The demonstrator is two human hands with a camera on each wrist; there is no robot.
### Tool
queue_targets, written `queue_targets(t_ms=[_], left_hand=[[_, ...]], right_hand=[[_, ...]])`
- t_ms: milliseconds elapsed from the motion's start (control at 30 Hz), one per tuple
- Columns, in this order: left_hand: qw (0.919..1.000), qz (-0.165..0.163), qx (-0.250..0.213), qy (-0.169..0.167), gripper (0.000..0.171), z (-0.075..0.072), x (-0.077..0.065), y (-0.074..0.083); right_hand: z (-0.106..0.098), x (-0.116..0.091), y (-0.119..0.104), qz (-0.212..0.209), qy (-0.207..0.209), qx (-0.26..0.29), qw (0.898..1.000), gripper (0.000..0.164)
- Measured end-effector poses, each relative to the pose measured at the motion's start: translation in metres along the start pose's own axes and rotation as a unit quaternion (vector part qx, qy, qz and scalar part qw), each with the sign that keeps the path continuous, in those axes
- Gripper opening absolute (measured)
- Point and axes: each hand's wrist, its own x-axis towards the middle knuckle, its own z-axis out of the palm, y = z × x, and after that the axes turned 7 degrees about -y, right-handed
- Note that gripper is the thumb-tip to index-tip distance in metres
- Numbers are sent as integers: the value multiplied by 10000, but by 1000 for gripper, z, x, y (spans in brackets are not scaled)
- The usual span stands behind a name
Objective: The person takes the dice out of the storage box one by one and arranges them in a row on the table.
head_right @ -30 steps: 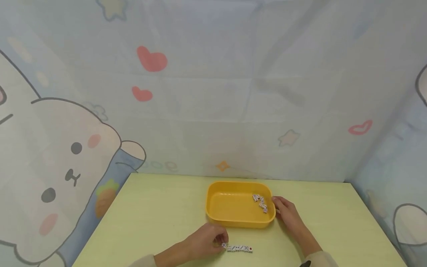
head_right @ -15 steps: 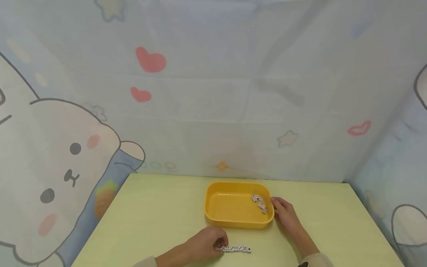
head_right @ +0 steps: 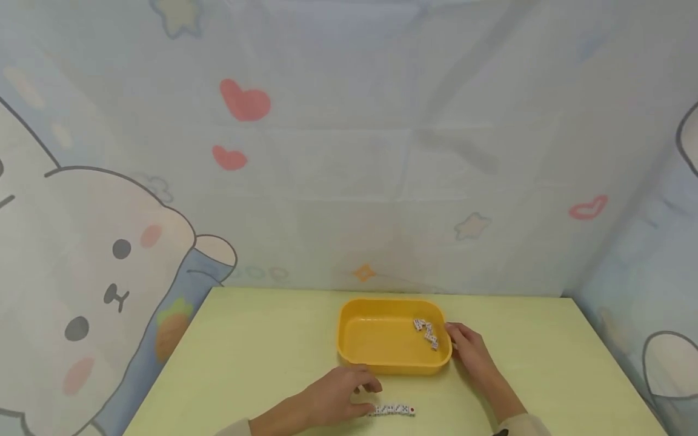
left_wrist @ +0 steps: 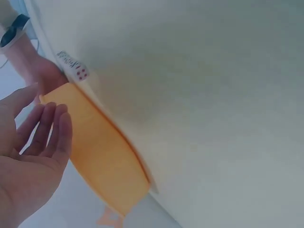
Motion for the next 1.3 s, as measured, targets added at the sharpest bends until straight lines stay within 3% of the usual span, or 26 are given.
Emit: queue_targets(t_ms=[200, 300, 400, 667, 967, 1300], left_hand=[[9914, 660, -577, 970, 20, -16, 14, 4], [9833, 778, -725, 1480, 20, -23, 26, 0], [9784, 697, -848, 1749, 24, -28, 39, -5], [9786, -77, -1114, 1728, 35, -34, 81, -20], [9757, 220, -1384, 1682, 42, -25, 126, -29], [9872, -312, -976, 1222, 57, -15, 146, -36]], right_hand=[[-2, 2, 1, 24, -28, -44, 10000, 67], [-3, 2, 0, 13, -54, -42, 10000, 69], [-3, 2, -2, 1, -8, -15, 10000, 68], [-2, 6, -4, -136, 31, 88, 9999, 66], [-1, 3, -1, 12, 51, 5, 10000, 62], [0, 3, 2, 71, 59, -47, 9999, 61]])
